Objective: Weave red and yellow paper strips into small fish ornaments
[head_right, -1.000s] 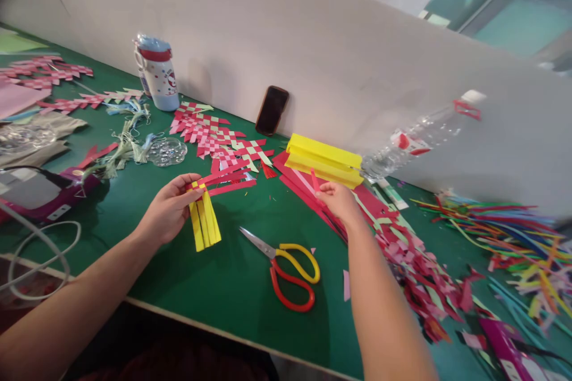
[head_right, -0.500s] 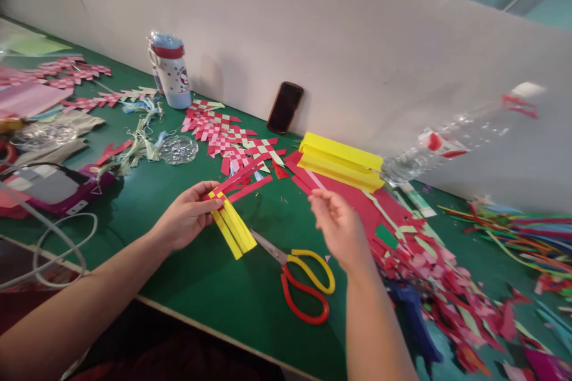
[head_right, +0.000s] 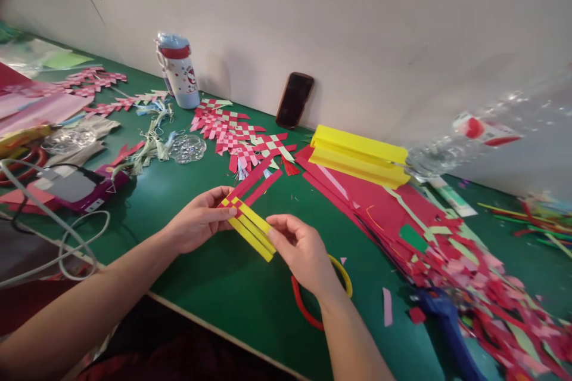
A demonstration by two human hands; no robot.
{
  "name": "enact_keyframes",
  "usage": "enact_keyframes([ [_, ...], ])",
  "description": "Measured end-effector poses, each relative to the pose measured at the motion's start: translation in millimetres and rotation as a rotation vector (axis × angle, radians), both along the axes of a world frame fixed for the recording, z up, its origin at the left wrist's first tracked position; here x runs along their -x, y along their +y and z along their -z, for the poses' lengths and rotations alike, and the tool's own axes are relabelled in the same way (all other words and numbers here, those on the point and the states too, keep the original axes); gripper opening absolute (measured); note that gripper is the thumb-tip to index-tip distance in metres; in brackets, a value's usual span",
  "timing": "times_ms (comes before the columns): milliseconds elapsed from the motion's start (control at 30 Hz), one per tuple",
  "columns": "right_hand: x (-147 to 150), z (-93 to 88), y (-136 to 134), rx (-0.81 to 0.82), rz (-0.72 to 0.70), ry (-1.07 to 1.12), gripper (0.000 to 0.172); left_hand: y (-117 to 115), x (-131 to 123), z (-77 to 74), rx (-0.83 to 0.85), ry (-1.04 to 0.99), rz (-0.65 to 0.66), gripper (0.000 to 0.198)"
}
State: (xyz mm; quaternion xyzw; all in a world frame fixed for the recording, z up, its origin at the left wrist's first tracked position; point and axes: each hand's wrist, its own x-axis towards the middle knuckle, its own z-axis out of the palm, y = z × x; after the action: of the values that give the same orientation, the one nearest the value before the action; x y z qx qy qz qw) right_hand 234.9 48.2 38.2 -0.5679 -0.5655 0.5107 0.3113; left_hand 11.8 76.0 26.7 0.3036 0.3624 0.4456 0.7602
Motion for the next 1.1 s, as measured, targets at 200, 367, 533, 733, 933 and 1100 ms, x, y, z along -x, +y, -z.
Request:
enact_keyframes([
  [200,-11,-0.2,-2,-0.012,0.029,-0.064,0.031,0,0,-0.7,0.023,0.085,0.081,0.033],
  [367,-12,0.7,-3,-0.105,-0.001,-0.173,0.030,0,0,2.0,0.019,0.119,0.067,0.032],
  [533,-8,-1.5,-5,-0.225,-0.043,-0.271,0.024,0,0,5.7,-0.024,0.110,0.048,0.031],
  [733,-10,-8.8,-4,-0.289,-0.066,-0.289,0.025,1,0,6.0,-0.049,0.149,0.006,0.030],
  [933,-29,-28.1,-30,-0.457,0.129,-0.338,0.026,-3,8,-3.7,-0.074,0.291,0.075,0.041],
  [1100,-104,-31.1,-77,-0.540,0.513,-0.885,0.031,-27,26,-8.8,-0.230,0.563,0.233,0.054],
])
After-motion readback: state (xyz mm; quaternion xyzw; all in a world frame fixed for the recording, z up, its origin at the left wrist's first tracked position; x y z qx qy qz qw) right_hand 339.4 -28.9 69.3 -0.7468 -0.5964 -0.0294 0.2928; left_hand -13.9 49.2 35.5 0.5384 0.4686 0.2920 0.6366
